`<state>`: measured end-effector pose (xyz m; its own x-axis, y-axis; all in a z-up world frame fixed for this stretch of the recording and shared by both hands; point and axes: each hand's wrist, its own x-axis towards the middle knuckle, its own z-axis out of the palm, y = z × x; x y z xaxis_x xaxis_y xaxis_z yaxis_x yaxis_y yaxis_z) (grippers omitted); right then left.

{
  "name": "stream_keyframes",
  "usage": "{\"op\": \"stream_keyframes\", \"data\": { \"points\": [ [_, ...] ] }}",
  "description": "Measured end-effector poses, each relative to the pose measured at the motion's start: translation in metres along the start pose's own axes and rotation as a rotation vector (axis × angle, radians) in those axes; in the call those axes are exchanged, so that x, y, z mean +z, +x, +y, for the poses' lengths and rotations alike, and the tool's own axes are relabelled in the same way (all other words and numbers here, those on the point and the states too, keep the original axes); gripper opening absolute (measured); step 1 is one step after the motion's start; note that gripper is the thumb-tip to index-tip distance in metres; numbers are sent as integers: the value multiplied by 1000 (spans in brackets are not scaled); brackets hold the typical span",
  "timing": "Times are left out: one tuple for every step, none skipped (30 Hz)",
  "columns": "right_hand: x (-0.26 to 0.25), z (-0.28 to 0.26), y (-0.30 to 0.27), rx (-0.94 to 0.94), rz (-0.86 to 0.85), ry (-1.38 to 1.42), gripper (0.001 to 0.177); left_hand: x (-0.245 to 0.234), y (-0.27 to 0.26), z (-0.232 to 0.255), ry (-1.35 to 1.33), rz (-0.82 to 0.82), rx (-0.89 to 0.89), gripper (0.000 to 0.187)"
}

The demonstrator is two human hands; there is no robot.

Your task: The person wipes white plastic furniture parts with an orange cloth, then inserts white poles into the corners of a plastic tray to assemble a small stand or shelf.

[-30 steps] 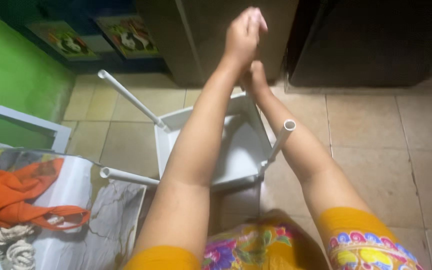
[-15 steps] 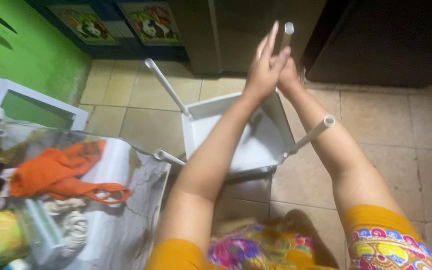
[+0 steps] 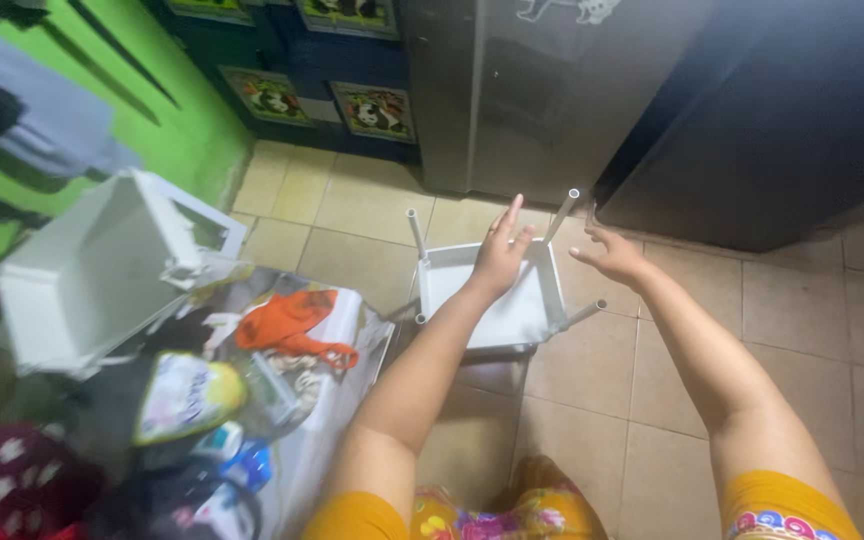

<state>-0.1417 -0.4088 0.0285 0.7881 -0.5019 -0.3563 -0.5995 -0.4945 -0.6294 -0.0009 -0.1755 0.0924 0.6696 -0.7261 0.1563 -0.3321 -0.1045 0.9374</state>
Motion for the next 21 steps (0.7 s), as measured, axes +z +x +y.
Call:
{"op": "stream_keyframes", "data": {
  "points": [
    [-7, -15, -16, 2, 4, -25, 89, -14, -8, 15, -27, 7, -34, 61],
    [-13, -31, -31, 3, 7, -50, 87, -29, -17, 28, -55, 15, -67, 60],
    [-18, -48, -45, 6, -17, -43, 84, -40, -24, 41, -86, 27, -99, 59],
    [-20, -66, -59, 9, -42, -36, 81, -49, -33, 53, -111, 36, -120, 58],
    [-22, -87, -71, 2, -73, -32, 78, -62, -43, 63, -132, 57, -141, 57],
    [-25, -108, -83, -51, -75, -18, 75, -73, -52, 71, -153, 79, -162, 56],
    [-24, -129, -94, -102, -76, 0, 73, -84, -62, 79, -114, 103, -158, 56],
    [-27, -148, -106, -153, -77, 20, 71, -93, -71, 85, -74, 126, -154, 56],
    [-28, -165, -118, -152, -114, 60, 70, -102, -82, 89, -32, 148, -154, 56],
    [-28, -183, -128, -150, -151, 101, 69, -110, -90, 93, -77, 183, -175, 55],
    [-24, -199, -141, -143, -195, 139, 68, -118, -101, 94, -124, 220, -202, 54],
    [-19, -213, -156, -157, -221, 112, 66, -125, -115, 95, -170, 258, -227, 54],
    [-17, -229, -165, -180, -240, 81, 64, -135, -123, 96, -169, 276, -247, 53],
    [-16, -243, -173, -203, -258, 51, 62, -146, -133, 97, -168, 295, -268, 52],
    [-16, -253, -183, -252, -276, 21, 60, -152, -144, 99, -171, 310, -292, 52],
    [-16, -261, -193, -302, -294, -9, 58, -158, -155, 102, -158, 329, -316, 51],
    [-15, -270, -200, -356, -310, -36, 57, -167, -166, 105, -141, 348, -338, 51],
    [-14, -279, -207, -400, -324, -18, 55, -174, -176, 109, -125, 368, -359, 51],
    [-14, -284, -213, -436, -339, -1, 53, -177, -185, 113, -169, 393, -362, 51],
    [-15, -289, -219, -471, -354, 16, 52, -181, -191, 117, -214, 418, -365, 51],
    [-15, -297, -218, -490, -369, -25, 51, -190, -192, 121, -251, 443, -359, 51]
  ]
}}
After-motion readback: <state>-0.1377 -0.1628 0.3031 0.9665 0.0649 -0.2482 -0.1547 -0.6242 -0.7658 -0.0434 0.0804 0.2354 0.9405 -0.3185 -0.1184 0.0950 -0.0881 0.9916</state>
